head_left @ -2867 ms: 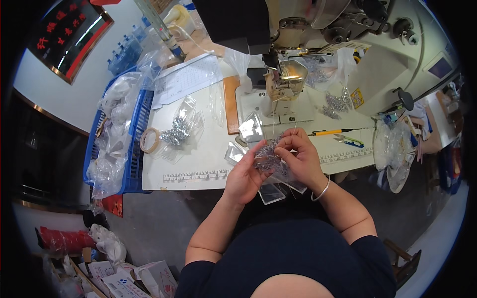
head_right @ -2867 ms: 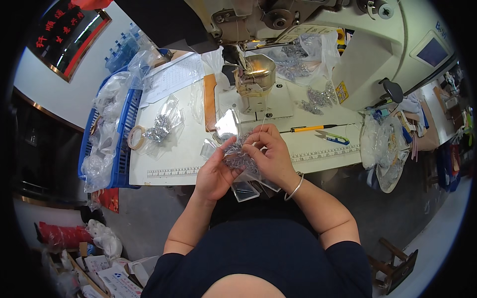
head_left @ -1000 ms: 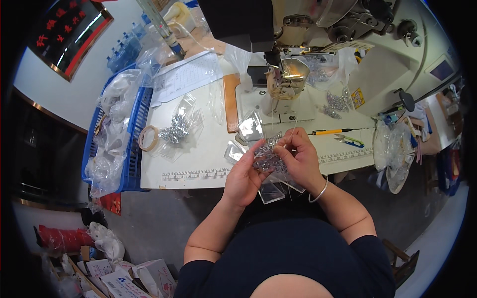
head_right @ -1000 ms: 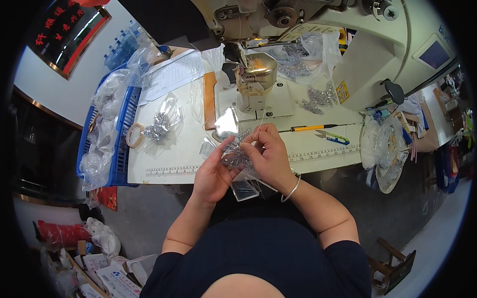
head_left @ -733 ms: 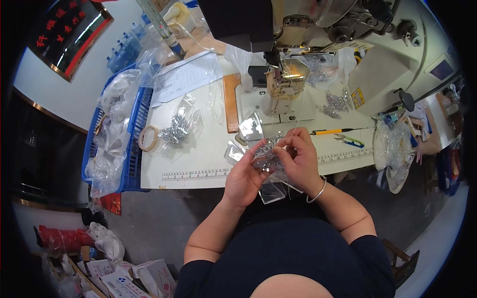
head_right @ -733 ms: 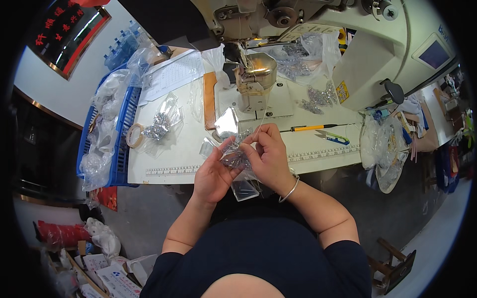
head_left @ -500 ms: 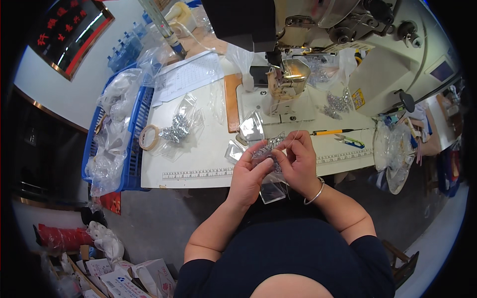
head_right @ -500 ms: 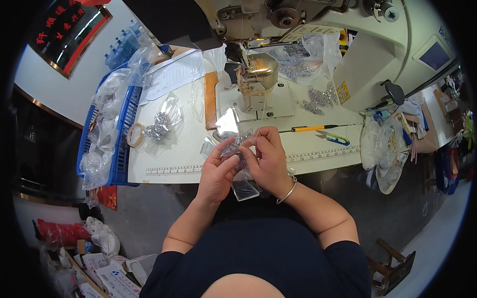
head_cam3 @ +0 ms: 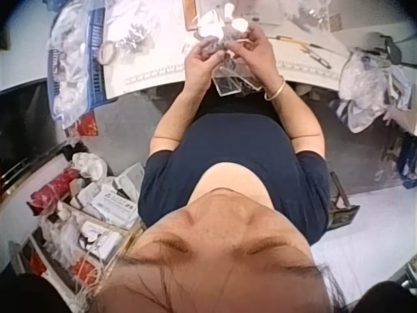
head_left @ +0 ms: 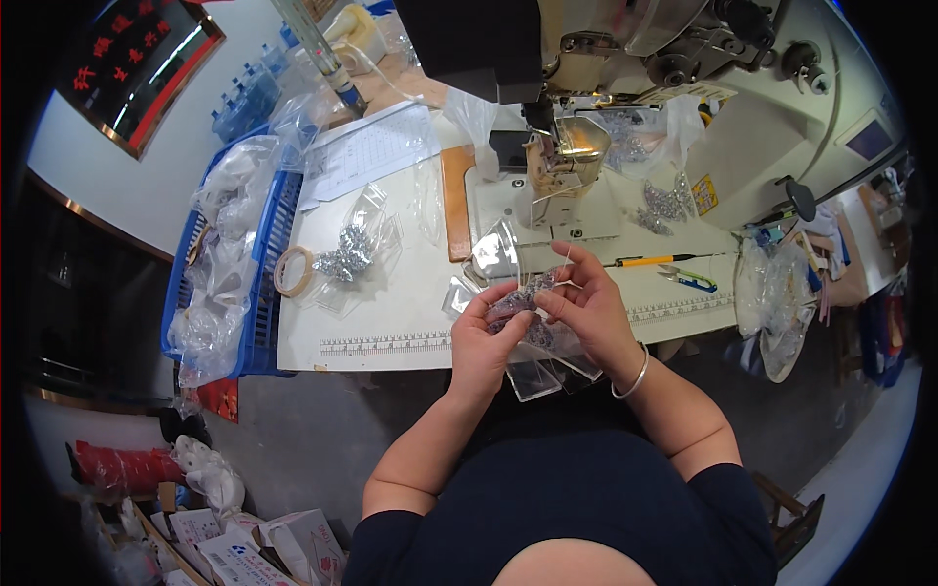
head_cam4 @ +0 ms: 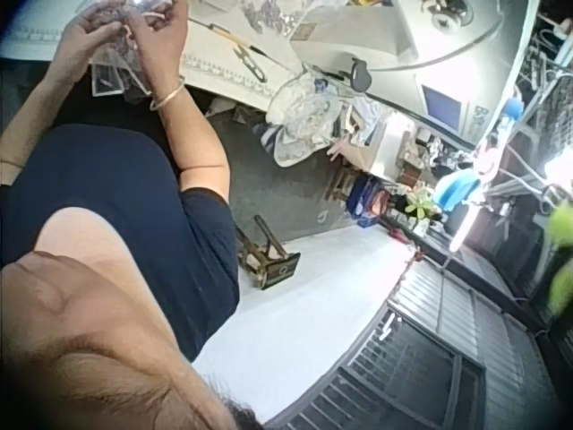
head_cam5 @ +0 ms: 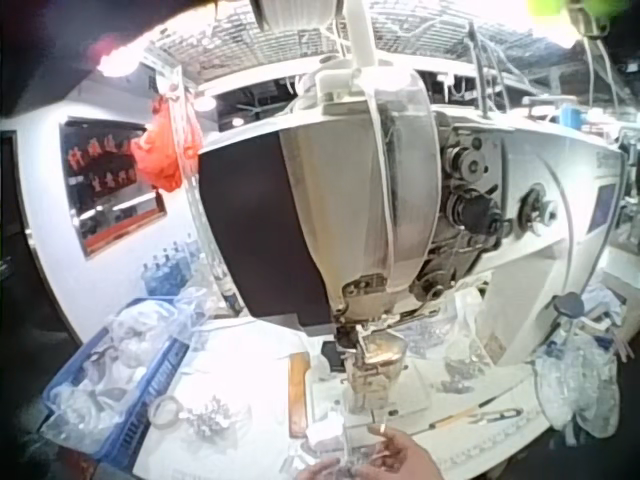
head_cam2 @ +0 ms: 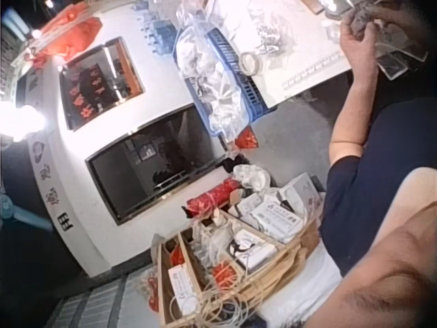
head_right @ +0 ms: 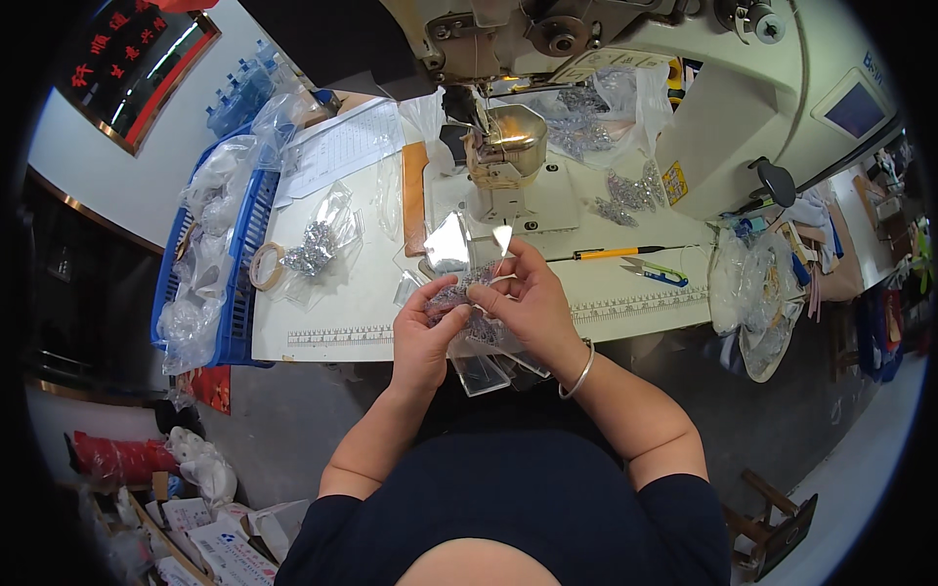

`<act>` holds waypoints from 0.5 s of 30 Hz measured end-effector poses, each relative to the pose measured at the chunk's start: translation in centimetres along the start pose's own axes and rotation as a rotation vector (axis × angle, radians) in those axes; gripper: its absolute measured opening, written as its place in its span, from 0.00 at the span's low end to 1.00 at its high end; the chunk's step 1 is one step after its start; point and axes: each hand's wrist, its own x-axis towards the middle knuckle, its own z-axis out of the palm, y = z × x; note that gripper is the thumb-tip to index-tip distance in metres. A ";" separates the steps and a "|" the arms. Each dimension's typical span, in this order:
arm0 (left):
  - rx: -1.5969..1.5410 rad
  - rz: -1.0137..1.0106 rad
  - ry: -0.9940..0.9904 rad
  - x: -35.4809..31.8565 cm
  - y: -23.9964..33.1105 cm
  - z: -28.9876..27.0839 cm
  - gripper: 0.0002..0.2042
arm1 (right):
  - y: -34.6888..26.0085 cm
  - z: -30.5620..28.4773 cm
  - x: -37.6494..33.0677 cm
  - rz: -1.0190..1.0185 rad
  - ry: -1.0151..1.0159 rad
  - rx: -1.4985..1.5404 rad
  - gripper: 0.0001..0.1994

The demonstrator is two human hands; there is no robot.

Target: The person uses a sewing machine to stitch small, shiny, star-shaped decorations onto clear plastic sheets. They repeatedly pick up a plastic sheet, align a decoration under the needle, sew it in place, and then inspect the finished item before moving to the next one.

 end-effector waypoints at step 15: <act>-0.121 -0.083 0.006 0.0 0.0 -0.4 0.18 | 0.1 -0.8 0.8 0.157 -0.090 0.186 0.15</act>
